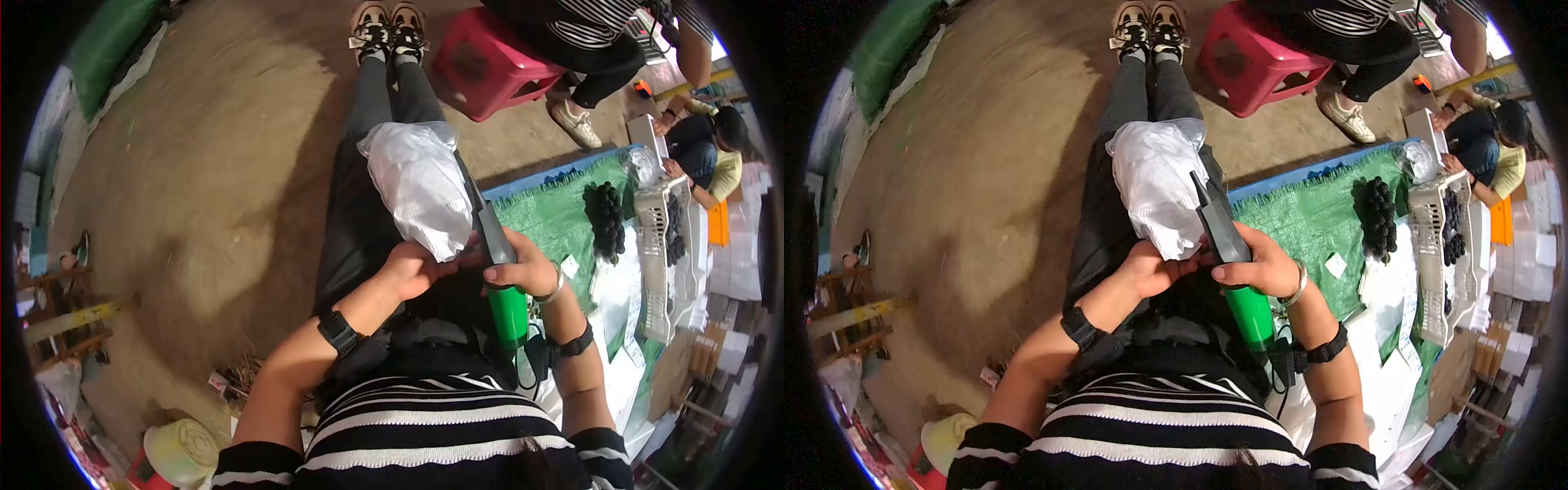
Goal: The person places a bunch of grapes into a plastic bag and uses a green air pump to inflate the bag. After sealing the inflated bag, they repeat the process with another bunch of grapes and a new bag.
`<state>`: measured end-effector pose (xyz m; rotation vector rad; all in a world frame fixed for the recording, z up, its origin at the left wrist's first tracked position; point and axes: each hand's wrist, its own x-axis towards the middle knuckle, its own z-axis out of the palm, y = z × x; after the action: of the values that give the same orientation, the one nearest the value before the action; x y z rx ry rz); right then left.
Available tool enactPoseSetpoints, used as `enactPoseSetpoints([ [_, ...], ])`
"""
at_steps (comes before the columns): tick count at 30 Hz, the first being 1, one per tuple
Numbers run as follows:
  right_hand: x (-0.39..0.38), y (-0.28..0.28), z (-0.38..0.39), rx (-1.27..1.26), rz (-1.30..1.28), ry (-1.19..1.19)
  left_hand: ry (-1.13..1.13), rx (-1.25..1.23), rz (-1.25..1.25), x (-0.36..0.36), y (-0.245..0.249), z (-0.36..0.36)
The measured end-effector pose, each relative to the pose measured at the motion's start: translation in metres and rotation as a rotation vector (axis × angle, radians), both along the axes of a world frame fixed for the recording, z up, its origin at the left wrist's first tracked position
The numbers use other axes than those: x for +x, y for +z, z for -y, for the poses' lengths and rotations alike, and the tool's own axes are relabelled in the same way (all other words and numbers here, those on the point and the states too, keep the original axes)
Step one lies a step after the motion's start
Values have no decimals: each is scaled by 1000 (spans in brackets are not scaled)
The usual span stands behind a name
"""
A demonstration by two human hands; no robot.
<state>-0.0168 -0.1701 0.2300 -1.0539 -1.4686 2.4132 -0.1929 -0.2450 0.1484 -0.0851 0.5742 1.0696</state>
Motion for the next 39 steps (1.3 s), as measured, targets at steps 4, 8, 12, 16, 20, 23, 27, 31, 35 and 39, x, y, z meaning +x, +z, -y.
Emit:
enactPoseSetpoints([
  [4, 8, -15, 13, 75, -4, 22, -246, 19, -520, -7, -5, 26],
  [8, 19, -22, 37, 241, 12, 85, -356, -66, -750, -20, 10, 43],
  [12, 37, 2, 55, -7, 6, 144, -381, -58, -650, -24, 1, 52],
  [16, 57, -18, 79, -198, 67, 265, -282, -49, -611, -14, 2, 65],
  [20, 53, -22, 85, -279, 57, 217, -230, -50, -575, -15, -3, 69],
  [23, 50, -19, 86, -225, 31, 143, -206, -99, -558, -21, 8, 82],
  [27, 48, -22, 90, -179, -12, 97, -133, -145, -492, -20, 10, 102],
  [31, 52, -21, 90, -183, -21, 112, 106, -116, -518, 4, -8, 88],
  [35, 56, -10, 86, -165, -45, 96, 225, -87, -516, 6, -6, 73],
  [39, 43, -7, 72, 96, -47, -74, 180, -44, -629, 8, 6, 69],
])
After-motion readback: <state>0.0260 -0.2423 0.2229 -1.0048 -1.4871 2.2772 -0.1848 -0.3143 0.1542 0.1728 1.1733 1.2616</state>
